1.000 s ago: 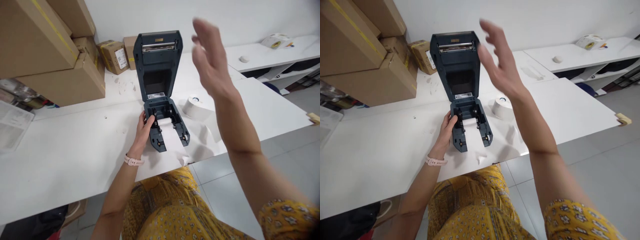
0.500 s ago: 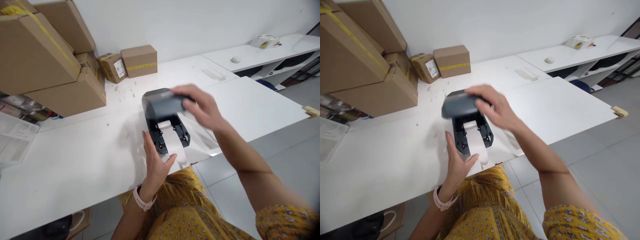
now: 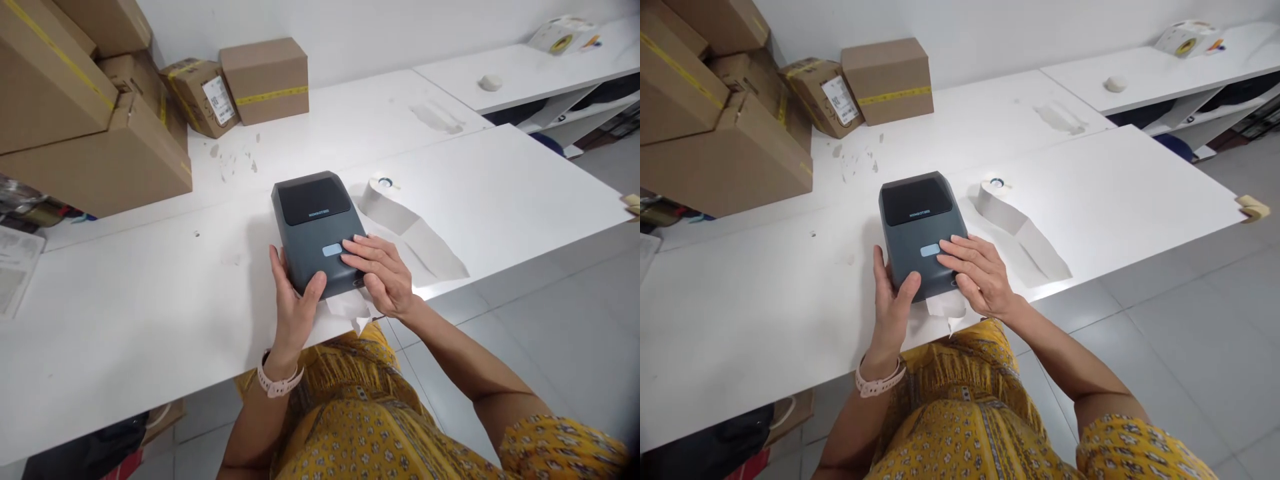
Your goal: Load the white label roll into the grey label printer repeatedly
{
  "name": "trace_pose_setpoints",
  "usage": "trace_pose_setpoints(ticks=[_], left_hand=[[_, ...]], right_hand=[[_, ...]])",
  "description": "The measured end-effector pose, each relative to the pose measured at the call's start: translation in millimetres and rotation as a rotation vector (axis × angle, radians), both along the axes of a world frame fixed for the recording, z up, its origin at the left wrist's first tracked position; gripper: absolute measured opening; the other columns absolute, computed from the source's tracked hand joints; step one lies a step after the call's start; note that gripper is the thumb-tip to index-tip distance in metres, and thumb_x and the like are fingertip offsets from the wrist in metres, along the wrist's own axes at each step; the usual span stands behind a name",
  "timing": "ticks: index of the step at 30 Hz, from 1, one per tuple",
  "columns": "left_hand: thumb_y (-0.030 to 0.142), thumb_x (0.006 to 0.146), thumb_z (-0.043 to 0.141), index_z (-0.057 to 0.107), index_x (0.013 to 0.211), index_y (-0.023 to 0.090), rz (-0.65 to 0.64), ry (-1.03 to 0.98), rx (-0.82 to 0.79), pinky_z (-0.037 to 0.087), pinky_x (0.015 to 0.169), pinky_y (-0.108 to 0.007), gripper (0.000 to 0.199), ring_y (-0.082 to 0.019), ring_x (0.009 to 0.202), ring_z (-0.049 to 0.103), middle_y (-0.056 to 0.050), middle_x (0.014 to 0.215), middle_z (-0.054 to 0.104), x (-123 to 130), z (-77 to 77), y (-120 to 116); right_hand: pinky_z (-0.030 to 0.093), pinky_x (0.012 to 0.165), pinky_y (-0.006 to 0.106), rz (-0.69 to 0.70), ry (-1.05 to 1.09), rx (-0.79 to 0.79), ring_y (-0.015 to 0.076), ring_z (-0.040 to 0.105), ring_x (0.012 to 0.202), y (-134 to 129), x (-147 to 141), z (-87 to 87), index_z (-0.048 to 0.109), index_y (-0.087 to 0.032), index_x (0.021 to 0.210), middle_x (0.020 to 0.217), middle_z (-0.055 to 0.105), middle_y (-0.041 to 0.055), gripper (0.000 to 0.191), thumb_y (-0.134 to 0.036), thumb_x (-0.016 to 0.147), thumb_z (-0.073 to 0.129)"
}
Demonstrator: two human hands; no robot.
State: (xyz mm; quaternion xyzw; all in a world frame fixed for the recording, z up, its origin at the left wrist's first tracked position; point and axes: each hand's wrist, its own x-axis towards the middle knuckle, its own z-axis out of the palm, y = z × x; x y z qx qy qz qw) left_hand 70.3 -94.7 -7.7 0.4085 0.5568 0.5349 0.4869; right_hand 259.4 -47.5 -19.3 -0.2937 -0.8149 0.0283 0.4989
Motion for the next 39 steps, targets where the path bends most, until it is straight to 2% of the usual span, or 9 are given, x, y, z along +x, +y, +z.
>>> trace_pose_setpoints(ticks=[4,9,12,15,18,24,32,34,39], left_hand=[[0.056,0.088,0.074,0.017,0.166,0.036,0.026,0.037,0.062,0.031,0.13,-0.053,0.098,-0.034,0.159,0.03,-0.009,0.173,0.028,1,-5.8,0],[0.055,0.088,0.075,0.026,0.163,0.032,0.022,0.084,0.128,0.027,0.132,-0.054,0.093,-0.034,0.16,0.028,-0.01,0.172,0.03,-4,-13.7,2],[0.055,0.087,0.076,0.027,0.162,0.034,-0.078,0.034,0.131,0.031,0.13,-0.052,0.093,-0.034,0.16,0.028,-0.009,0.173,0.029,-15,-21.1,-5],[0.052,0.088,0.075,0.033,0.16,0.034,-0.201,-0.017,0.076,0.035,0.128,-0.054,0.085,-0.035,0.156,0.037,-0.01,0.17,0.036,-26,-29.7,-22],[0.047,0.092,0.073,0.038,0.158,0.032,-0.237,-0.01,0.046,0.032,0.13,-0.054,0.077,-0.033,0.153,0.041,-0.01,0.167,0.04,-32,-34.5,-37],[0.045,0.094,0.069,0.04,0.158,0.032,-0.17,-0.004,0.03,0.038,0.127,-0.053,0.071,-0.032,0.149,0.047,-0.009,0.163,0.048,-30,-36.3,-45],[0.044,0.097,0.065,0.022,0.166,0.035,-0.109,0.239,0.069,0.035,0.127,-0.056,0.082,-0.033,0.153,0.042,-0.01,0.169,0.037,-13,-51.9,-68],[0.044,0.098,0.064,0.024,0.165,0.035,-0.098,0.25,0.073,0.038,0.124,-0.055,0.079,-0.033,0.15,0.044,-0.011,0.168,0.039,-13,-52.2,-68],[0.042,0.099,0.061,0.045,0.153,0.031,-0.033,0.201,0.075,0.045,0.117,-0.053,0.058,-0.03,0.138,0.055,-0.011,0.157,0.052,-19,-41.4,-58]], right_hand=[[0.052,0.109,0.049,-0.034,0.149,0.019,0.0241,0.068,0.126,3,-10,-10.7,0.069,-0.028,0.135,0.129,0.077,0.0025,0.043,-0.022,0.105,0.039],[0.052,0.106,0.05,-0.079,0.249,0.036,0.0247,0.07,0.12,5,-20,-22.4,0.072,-0.03,0.127,0.122,0.079,0.0017,0.04,-0.024,0.105,0.038],[0.052,0.103,0.05,-0.074,0.225,0.051,0.0254,0.071,0.117,6,-18,-18.5,0.072,-0.03,0.124,0.12,0.079,0.0028,0.039,-0.023,0.104,0.04],[0.052,0.1,0.049,-0.057,0.172,0.018,0.0246,0.071,0.113,6,-15,-7.8,0.072,-0.029,0.12,0.118,0.078,0.0037,0.036,-0.023,0.105,0.04],[0.049,0.098,0.047,-0.068,0.106,-0.044,0.024,0.069,0.109,6,-15,5.2,0.07,-0.026,0.121,0.115,0.076,0.0061,0.034,-0.028,0.107,0.039],[0.044,0.099,0.05,-0.121,-0.107,-0.059,0.0264,0.063,0.11,6,-15,18.1,0.072,-0.028,0.123,0.125,0.072,0.0068,0.035,-0.038,0.108,0.042],[0.046,0.107,0.049,-0.112,-0.049,-0.092,0.0242,0.067,0.116,2,-14,11.4,0.071,-0.031,0.125,0.131,0.073,0.0035,0.034,-0.03,0.107,0.042],[0.046,0.106,0.049,-0.135,-0.032,-0.081,0.0242,0.067,0.116,3,-16,9.3,0.072,-0.033,0.123,0.129,0.074,0.0022,0.033,-0.03,0.107,0.043],[0.047,0.104,0.05,-0.157,0.003,-0.055,0.0249,0.069,0.112,4,-21,6.8,0.074,-0.03,0.118,0.124,0.075,0.0043,0.032,-0.028,0.106,0.044]])
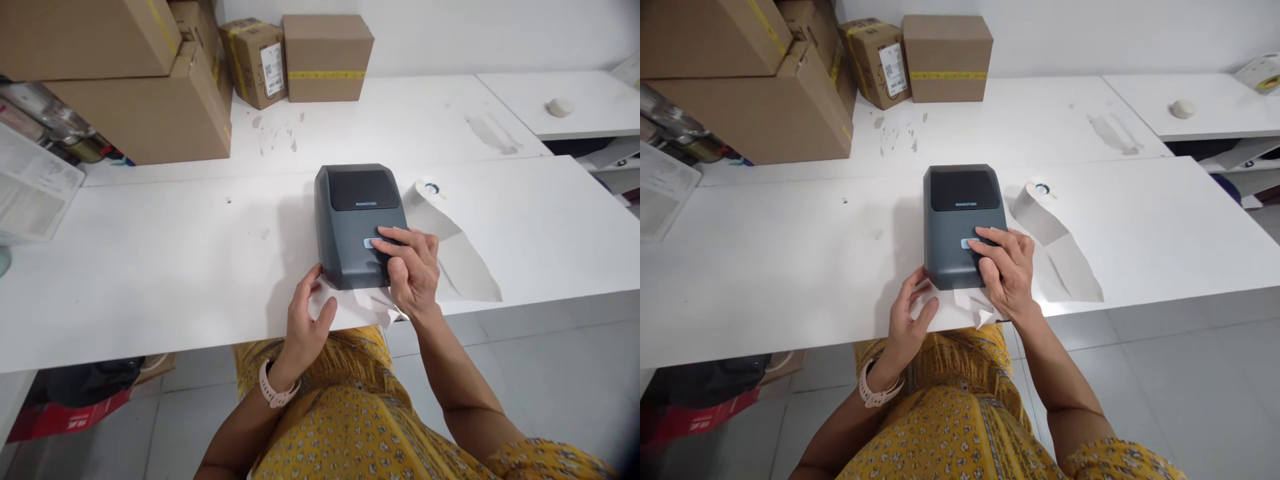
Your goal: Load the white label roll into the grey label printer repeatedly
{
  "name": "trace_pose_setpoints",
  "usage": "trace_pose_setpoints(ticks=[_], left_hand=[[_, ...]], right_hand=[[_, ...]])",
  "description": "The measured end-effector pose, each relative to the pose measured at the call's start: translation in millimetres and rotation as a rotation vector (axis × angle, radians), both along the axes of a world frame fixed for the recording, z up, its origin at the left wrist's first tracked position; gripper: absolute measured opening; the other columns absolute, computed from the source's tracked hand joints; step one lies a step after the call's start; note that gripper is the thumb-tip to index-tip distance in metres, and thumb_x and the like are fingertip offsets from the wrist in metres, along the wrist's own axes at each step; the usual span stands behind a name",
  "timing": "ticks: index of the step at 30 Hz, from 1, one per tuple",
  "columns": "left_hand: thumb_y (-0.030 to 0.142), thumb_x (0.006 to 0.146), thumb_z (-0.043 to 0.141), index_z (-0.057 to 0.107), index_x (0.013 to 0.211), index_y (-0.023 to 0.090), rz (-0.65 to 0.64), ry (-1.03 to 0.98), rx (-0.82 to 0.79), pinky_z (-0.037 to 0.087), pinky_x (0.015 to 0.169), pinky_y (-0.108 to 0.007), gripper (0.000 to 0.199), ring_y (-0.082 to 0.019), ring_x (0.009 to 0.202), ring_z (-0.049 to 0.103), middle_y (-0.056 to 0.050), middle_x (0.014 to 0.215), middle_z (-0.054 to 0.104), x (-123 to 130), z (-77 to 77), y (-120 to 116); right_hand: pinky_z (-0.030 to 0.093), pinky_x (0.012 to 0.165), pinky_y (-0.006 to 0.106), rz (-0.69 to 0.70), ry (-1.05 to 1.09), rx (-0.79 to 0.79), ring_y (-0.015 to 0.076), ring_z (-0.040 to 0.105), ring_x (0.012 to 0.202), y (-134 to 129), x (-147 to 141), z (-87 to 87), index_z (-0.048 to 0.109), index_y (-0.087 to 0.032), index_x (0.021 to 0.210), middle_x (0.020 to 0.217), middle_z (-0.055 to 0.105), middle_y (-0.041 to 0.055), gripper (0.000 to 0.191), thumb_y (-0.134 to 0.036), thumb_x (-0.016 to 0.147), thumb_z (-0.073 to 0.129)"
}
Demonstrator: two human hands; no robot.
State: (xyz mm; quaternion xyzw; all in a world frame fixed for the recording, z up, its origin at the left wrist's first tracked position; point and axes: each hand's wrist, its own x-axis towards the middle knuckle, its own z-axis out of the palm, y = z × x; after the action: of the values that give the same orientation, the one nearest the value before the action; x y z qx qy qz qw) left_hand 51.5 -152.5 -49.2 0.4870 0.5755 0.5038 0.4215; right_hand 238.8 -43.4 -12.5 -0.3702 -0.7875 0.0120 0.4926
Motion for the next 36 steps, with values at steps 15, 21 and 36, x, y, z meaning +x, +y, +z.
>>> trace_pose_setpoints(ticks=[15,21,36], left_hand=[[0.053,0.096,0.061,0.056,0.074,0.021,0.034,-0.245,-0.193,0.039,0.057,-0.027,0.039,-0.01,0.057,0.044,0.004,0.063,0.047,12,26.6,3],[0.063,0.095,0.052,0.051,0.063,0.02,-0.387,-0.48,-0.452,0.029,0.047,-0.025,0.054,-0.007,0.045,0.035,0.005,0.052,0.043,38,36.2,23],[0.027,0.097,0.059,0.065,0.065,0.022,-0.259,0.192,0.099,0.039,0.047,-0.024,0.033,-0.01,0.048,0.051,0.003,0.056,0.061,-43,109.8,49]], right_hand=[[0.046,0.103,0.052,-0.01,0.005,-0.014,0.0261,0.069,0.111,1,-1,-1.4,0.073,-0.033,0.119,0.125,0.074,0.0028,0.032,-0.029,0.106,0.044],[0.046,0.103,0.051,0.003,0.03,-0.021,0.0254,0.068,0.113,2,-2,-3.3,0.072,-0.033,0.119,0.125,0.074,0.002,0.032,-0.029,0.107,0.042],[0.017,0.128,0.054,0.045,-0.449,0.103,0.0298,0.058,0.136,11,9,47.0,0.068,-0.029,0.106,0.133,0.075,0.0,0.035,-0.056,0.105,0.046]])
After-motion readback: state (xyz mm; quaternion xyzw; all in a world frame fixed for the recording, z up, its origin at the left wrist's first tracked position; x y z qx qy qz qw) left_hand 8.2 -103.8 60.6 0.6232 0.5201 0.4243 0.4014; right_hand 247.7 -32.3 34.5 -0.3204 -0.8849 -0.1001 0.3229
